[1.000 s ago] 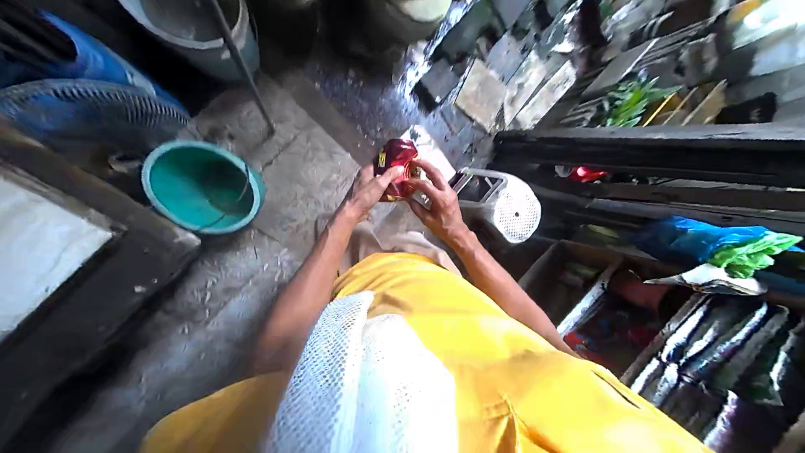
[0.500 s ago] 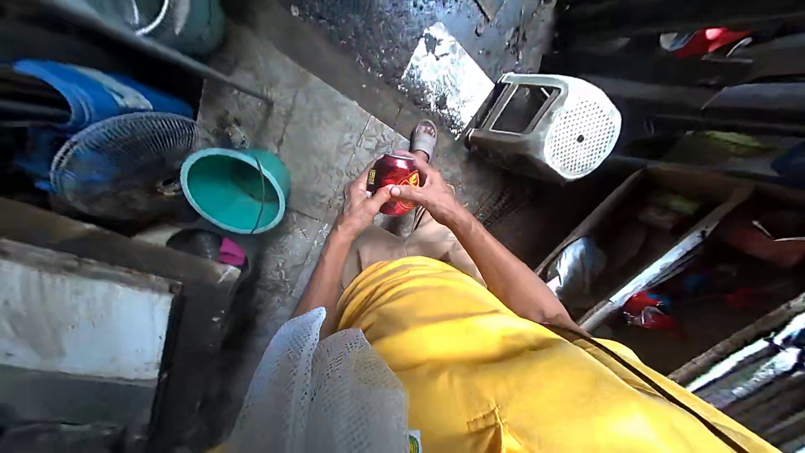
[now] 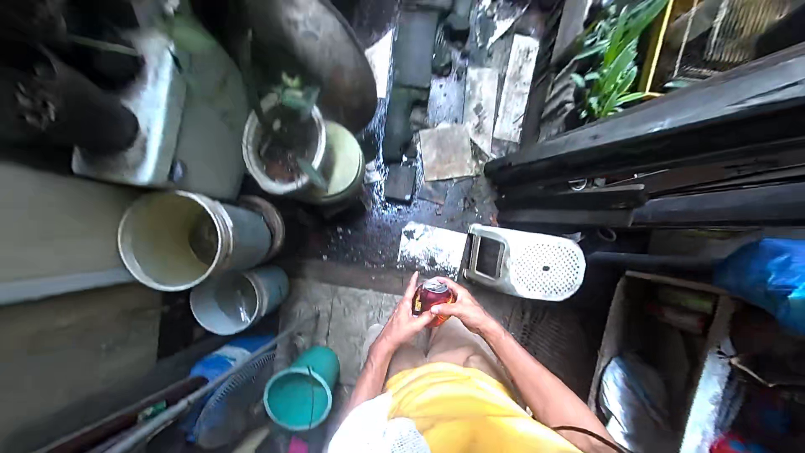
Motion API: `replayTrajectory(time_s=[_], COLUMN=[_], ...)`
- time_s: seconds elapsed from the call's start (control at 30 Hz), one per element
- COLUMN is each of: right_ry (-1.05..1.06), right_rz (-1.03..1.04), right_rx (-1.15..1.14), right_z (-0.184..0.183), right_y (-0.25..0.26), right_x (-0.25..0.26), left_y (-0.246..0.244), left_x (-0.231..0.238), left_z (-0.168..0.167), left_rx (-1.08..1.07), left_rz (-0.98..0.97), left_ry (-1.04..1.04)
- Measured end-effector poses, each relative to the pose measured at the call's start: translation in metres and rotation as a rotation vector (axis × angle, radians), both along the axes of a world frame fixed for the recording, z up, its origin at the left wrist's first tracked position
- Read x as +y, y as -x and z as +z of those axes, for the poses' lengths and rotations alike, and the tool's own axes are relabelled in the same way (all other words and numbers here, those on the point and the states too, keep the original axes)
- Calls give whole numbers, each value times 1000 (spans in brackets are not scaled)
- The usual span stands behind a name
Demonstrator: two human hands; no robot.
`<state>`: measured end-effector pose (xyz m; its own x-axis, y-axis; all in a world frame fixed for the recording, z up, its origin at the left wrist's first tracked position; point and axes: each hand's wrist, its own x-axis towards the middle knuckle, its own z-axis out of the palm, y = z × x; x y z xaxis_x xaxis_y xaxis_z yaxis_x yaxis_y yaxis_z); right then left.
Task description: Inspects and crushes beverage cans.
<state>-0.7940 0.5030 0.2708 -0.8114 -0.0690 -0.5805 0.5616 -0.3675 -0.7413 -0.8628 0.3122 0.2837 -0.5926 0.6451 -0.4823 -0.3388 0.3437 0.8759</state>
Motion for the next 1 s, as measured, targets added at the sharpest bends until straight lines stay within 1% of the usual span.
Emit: replayTrajectory(time_s=[0.07, 0.17, 0.23, 0.33, 0.43, 0.5, 0.57, 0.63, 0.7, 0.83, 0.9, 1.0], right_ry=[-13, -149, -232, -254, -288, -352, -428, -461, -473, -425, -406, -354], right_rz=[-95, -158, -163, -181, -174, -160, -190, -264, -324, -368, -356, -322], right_rx=[83, 151, 173, 227, 254, 247, 250, 275, 296, 368, 395, 422], right_z=[9, 21, 27, 31, 27, 31, 44, 62, 80, 103, 104, 95], right_y=[27, 75, 112, 176, 253, 303, 360, 414, 467, 572, 620, 693], right_x=[22, 55, 77, 113, 158, 190, 225, 253, 274, 316, 337, 373], left_y=[38, 96, 136, 209, 298, 361, 431, 495, 550, 652, 697, 761], left_x=[26, 62, 83, 118, 165, 200, 243, 279, 306, 347, 365, 394], left_z=[5, 10, 14, 17, 12, 16, 28, 48, 69, 93, 96, 91], left_rx=[48, 124, 125, 83, 43, 40, 97, 184, 224, 288, 329, 375], left_rz=[-34, -77, -110, -127, -153, -222, -321, -397, -411, -399, -380, -345], left_ry=[6, 18, 12, -56, -156, -164, -179, -177, -183, -192, -190, -146])
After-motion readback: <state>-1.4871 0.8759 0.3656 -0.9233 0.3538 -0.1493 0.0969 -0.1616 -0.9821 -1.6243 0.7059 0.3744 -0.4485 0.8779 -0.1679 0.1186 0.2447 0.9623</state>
